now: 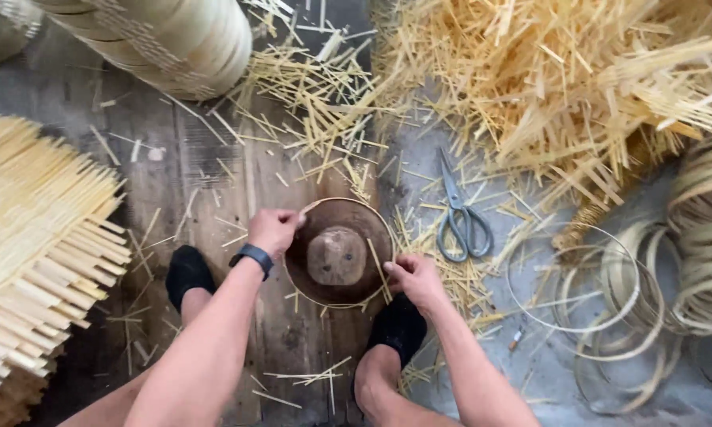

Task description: The person sits on the floor weaving a round bamboo sieve. They weave thin bamboo strips into a woven mat, press it over a wooden dome mold, trim the excess strip ends with scissors, and fit a bent bamboo rim hoop around the edge.

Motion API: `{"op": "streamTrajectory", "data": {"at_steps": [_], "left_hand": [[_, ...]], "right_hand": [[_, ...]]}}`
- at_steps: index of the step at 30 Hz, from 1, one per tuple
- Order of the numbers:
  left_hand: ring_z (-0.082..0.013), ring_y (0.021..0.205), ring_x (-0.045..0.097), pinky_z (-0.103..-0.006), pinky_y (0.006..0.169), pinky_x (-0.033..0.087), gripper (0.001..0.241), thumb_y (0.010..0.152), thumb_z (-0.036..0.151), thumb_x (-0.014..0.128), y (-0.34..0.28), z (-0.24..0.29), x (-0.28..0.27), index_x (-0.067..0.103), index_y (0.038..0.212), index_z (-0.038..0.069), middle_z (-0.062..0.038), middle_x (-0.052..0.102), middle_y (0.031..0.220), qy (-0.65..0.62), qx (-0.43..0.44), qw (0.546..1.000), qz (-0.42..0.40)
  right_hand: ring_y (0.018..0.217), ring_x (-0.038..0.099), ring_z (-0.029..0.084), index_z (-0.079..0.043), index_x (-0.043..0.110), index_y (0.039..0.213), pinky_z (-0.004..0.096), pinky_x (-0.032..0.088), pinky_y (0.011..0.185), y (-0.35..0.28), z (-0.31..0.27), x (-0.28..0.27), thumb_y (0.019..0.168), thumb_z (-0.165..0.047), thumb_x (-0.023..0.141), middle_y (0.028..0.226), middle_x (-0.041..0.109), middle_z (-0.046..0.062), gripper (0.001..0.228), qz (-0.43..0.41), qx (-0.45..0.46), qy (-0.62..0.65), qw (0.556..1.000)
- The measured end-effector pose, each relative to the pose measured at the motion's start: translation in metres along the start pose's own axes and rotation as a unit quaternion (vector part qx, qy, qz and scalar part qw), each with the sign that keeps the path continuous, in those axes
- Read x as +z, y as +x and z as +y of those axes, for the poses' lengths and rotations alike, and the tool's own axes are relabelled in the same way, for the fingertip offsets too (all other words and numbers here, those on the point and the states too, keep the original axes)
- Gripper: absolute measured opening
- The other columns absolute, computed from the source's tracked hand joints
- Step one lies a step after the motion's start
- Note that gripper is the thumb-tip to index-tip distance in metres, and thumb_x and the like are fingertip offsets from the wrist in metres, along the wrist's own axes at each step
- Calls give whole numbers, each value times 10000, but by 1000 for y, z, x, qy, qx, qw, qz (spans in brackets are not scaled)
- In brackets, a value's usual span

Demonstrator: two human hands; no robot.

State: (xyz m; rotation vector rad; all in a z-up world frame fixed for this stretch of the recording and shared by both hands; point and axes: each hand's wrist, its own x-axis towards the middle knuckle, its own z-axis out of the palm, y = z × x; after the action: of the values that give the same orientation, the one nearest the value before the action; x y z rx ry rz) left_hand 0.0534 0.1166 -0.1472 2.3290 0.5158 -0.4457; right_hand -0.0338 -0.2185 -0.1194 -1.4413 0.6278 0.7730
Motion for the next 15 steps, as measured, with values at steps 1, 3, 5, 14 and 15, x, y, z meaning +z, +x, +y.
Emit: {"op": "streamTrajectory", "data": {"at_steps": [1, 3, 5, 14, 15], "left_hand": [[-279, 800, 724, -411, 703, 555, 310, 864, 387, 794, -3, 3, -9, 820, 1010, 115, -129, 779, 910, 1, -1, 1000, 6], [-166, 792, 726, -325, 730, 575, 358, 715, 258, 911, -4, 11, -28, 816, 1010, 79, -84, 811, 935, -123, -82, 986, -76], [-163, 783, 718, -319, 732, 575, 353, 705, 241, 929, -6, 24, -36, 824, 997, 72, -85, 814, 935, -126, -116, 981, -92], [-159, 775, 715, -335, 767, 562, 261, 759, 282, 885, -20, 13, -31, 834, 945, 106, -50, 796, 903, -173, -146, 972, -68], [-171, 762, 698, -363, 737, 547, 242, 815, 296, 835, -31, 10, -31, 821, 972, 112, -44, 779, 900, -268, -170, 945, -77]], "right_hand": [[703, 701, 177, 27, 731, 981, 330, 613, 627, -2, -1, 2, 891, -175, 762, 834, 736, 99, 223, -5, -4, 0, 1000], [699, 700, 169, 57, 759, 958, 316, 610, 619, -2, -6, 8, 900, -173, 765, 822, 741, 112, 237, 16, -21, 3, 1000], [682, 702, 176, 54, 765, 954, 317, 596, 598, 3, -3, 8, 893, -163, 763, 811, 750, 112, 226, 28, -14, 14, 999], [653, 691, 176, 20, 771, 1015, 317, 566, 572, -43, -58, 18, 880, -145, 756, 815, 753, 96, 213, 37, -32, 86, 995], [686, 705, 164, 3, 767, 1049, 308, 573, 591, -62, -77, 21, 878, -155, 738, 849, 768, 82, 235, 7, -40, 122, 992]]}}
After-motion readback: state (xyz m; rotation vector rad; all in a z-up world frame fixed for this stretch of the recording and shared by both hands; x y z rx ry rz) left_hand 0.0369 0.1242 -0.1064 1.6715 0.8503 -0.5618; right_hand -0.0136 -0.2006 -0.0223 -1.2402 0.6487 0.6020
